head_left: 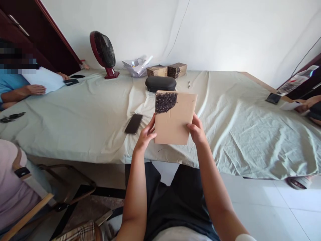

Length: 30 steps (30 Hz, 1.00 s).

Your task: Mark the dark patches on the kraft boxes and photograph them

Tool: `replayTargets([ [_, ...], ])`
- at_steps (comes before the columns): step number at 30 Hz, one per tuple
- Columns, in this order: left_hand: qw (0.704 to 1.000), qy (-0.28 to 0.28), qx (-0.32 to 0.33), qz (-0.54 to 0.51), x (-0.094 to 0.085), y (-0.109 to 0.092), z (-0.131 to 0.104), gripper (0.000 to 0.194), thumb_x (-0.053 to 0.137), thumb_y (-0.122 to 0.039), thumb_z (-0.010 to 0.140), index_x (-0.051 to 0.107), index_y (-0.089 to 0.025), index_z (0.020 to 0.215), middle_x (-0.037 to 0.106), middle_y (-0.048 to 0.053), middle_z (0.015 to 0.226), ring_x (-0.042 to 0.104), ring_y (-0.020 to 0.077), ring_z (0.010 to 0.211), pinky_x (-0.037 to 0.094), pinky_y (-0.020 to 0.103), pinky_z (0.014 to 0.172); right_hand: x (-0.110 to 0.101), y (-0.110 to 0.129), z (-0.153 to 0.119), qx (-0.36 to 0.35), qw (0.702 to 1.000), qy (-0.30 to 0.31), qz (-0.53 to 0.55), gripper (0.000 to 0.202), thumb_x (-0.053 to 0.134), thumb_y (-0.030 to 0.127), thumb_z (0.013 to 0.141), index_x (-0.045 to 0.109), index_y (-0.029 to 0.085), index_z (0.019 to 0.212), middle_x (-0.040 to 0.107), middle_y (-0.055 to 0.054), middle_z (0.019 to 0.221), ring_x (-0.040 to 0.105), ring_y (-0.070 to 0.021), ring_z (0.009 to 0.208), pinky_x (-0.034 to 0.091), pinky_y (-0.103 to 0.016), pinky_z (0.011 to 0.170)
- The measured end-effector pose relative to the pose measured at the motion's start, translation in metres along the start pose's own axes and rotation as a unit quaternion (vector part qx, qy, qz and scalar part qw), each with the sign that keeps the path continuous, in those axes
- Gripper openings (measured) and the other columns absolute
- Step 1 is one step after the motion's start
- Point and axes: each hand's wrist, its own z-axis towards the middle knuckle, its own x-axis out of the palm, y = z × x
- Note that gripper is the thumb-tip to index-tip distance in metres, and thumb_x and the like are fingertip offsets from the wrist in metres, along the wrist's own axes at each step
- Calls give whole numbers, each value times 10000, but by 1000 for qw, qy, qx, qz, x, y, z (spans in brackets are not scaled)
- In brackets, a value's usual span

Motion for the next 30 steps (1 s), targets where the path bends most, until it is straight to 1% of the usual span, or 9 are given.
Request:
replayTargets([
  [3,1000,6,9,13,-4,9,3,783,722,-407,867,503,-334,1615,425,12,1731,355,352,1635,383,470,1319,3,-7,-3,-20,999,-18,-30,761,691,667,864,535,415,1565,558,26,1644,356,-384,1625,396,-591,1281],
  [5,1000,-1,15,26,-8,17,5,769,723,-425,858,530,-331,1596,462,9,1712,336,335,1646,340,467,1340,5,-13,-5,-32,998,-24,-53,749,650,707,889,518,441,1577,532,51,1665,322,-381,1644,379,-591,1295],
  [7,1000,2,10,29,-11,25,5,761,729,-441,849,548,-346,1582,474,-5,1705,343,321,1645,291,457,1361,7,-20,-7,-39,996,-35,-70,761,620,754,894,499,463,1587,514,70,1678,317,-387,1646,373,-596,1299],
  [10,1000,2,-6,25,-11,31,6,745,730,-459,835,582,-336,1555,513,4,1681,384,332,1626,320,465,1346,8,-31,-9,-26,994,-54,-94,820,592,825,872,478,471,1602,486,85,1696,320,-390,1644,374,-603,1298],
  [14,999,-2,-38,29,-9,26,12,721,711,-525,836,617,-323,1522,598,20,1613,482,356,1560,479,483,1235,8,-39,-7,1,993,-77,-91,899,593,872,831,464,455,1617,478,82,1700,325,-369,1643,393,-589,1288],
  [18,996,-13,-67,53,-12,13,24,692,672,-647,882,635,-339,1502,613,28,1593,532,360,1510,610,449,1063,10,-37,-2,43,992,-93,-74,962,595,896,798,426,459,1638,471,71,1705,375,-372,1617,481,-582,1215],
  [24,995,-51,-55,66,-12,-7,39,649,631,-681,924,687,-303,1448,652,55,1542,574,329,1464,653,382,942,15,-31,10,53,992,-103,-49,911,577,854,837,411,464,1643,471,72,1703,434,-361,1582,558,-550,1130],
  [27,994,-84,-46,47,-9,-5,40,624,636,-673,931,709,-294,1421,668,62,1523,557,341,1490,650,377,921,14,-27,18,53,993,-98,-47,897,582,857,835,448,455,1625,495,72,1686,456,-362,1566,557,-551,1131],
  [30,992,-120,-16,30,-2,4,33,604,615,-676,949,722,-299,1408,687,62,1503,556,343,1500,635,399,975,14,-17,18,56,993,-88,-48,845,587,843,853,494,451,1596,513,75,1673,463,-360,1561,555,-550,1134],
])
